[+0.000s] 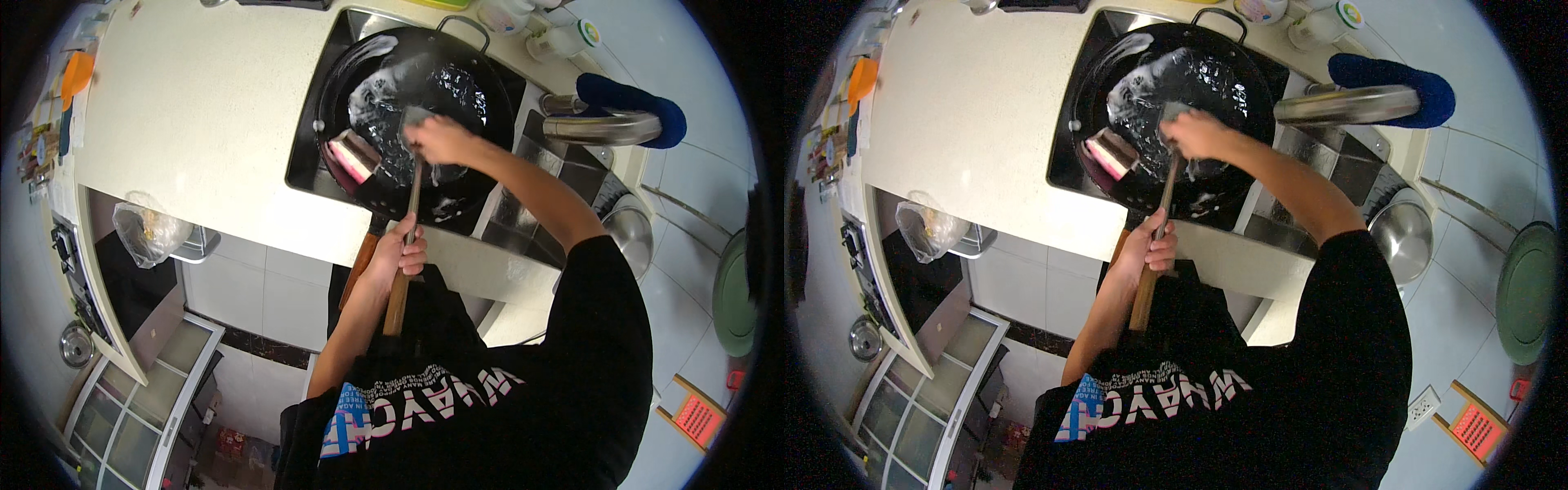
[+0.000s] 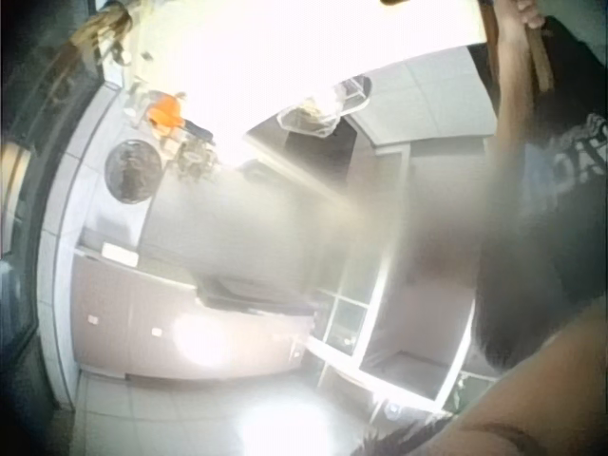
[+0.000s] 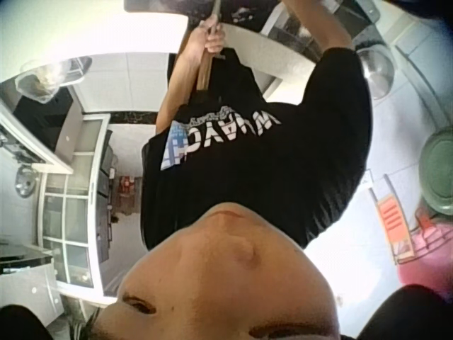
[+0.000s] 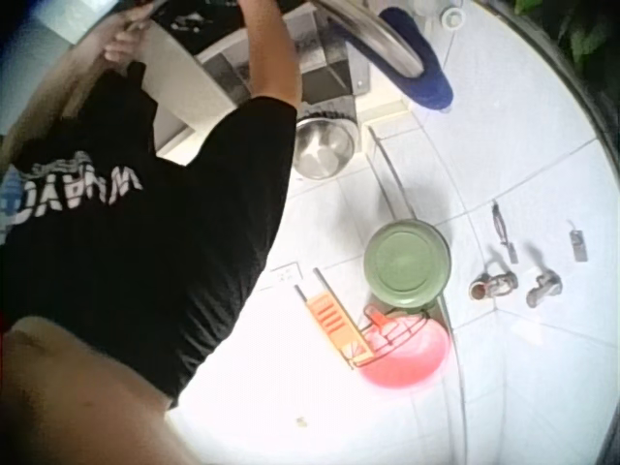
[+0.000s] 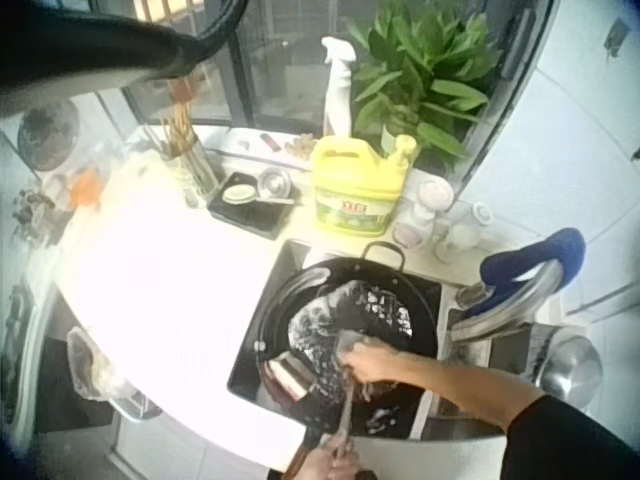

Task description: The person washes a wok and a ladle in the kitchen sink. They use a blue cloth, a pink sponge, and a yellow scouring pad to scrub the utensils under running water.

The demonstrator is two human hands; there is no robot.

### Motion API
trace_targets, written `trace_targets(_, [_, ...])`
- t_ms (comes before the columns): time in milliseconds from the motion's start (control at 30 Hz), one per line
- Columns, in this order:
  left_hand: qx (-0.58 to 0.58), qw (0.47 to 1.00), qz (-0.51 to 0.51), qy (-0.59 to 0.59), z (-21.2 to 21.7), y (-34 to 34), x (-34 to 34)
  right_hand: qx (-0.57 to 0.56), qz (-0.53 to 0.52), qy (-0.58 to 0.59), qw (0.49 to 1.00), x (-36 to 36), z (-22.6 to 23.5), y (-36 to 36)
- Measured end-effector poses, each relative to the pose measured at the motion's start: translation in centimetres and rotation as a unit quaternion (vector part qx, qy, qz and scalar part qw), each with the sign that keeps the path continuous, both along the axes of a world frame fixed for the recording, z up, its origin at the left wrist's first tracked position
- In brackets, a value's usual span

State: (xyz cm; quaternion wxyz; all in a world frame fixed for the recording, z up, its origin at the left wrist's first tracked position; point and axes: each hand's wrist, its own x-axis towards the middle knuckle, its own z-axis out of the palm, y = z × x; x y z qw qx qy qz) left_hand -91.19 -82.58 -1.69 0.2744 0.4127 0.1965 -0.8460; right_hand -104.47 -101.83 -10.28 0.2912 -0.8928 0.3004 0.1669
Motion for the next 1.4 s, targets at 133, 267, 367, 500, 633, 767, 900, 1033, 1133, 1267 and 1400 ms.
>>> trace_targets(133, [-0.004, 0.992, 0.051, 0.116, -1.5, 0.5, 0.5, -0.005, -0.02, 0.051, 0.998, -0.4, -0.2, -1.5])
trace_targets(267, [-0.034, 0.997, 0.013, 0.063, -1.6, 0.8, 0.3, 0.04, -0.019, 0.051, 0.998, -1.2, 0.7, -0.7])
trace_targets(367, [-0.031, 0.998, 0.019, 0.058, -1.1, 0.5, -0.1, 0.057, -0.142, -0.044, 0.987, -3.3, -0.6, -3.5])
trace_targets(500, [-0.02, 0.998, 0.033, 0.059, -1.2, 0.8, 0.0, 0.073, -0.235, -0.225, 0.943, -4.3, -0.8, -2.7])
trace_targets(633, [-0.024, 0.997, 0.034, 0.061, -1.4, 1.3, 0.0, 0.045, -0.202, -0.277, 0.938, -5.6, -1.3, -0.3])
trace_targets(767, [-0.022, 0.999, 0.021, 0.035, -1.5, 1.5, -0.2, 0.07, -0.281, -0.023, 0.957, -4.7, 1.4, 1.5])
trace_targets(900, [-0.034, 0.999, 0.005, 0.022, -1.1, 1.0, -0.2, -0.065, -0.185, -0.066, 0.978, -3.9, 0.0, 4.1])
trace_targets(1033, [-0.024, 1.0, 0.008, 0.012, 0.0, 0.5, -0.3, -0.071, -0.149, -0.117, 0.979, -4.5, -0.8, 4.3])
trace_targets(1133, [-0.023, 1.0, -0.012, 0.005, 0.1, 0.5, -0.4, -0.131, -0.025, -0.112, 0.985, -3.4, -1.3, 3.9])
trace_targets(1267, [-0.002, 0.999, -0.036, 0.002, -0.3, 0.4, -0.3, -0.223, 0.072, -0.067, 0.97, -2.1, -2.0, 3.9])
trace_targets(1400, [0.01, 0.999, -0.03, -0.001, 0.0, 0.4, -0.9, -0.246, 0.058, -0.045, 0.966, -0.9, -3.1, 3.7])
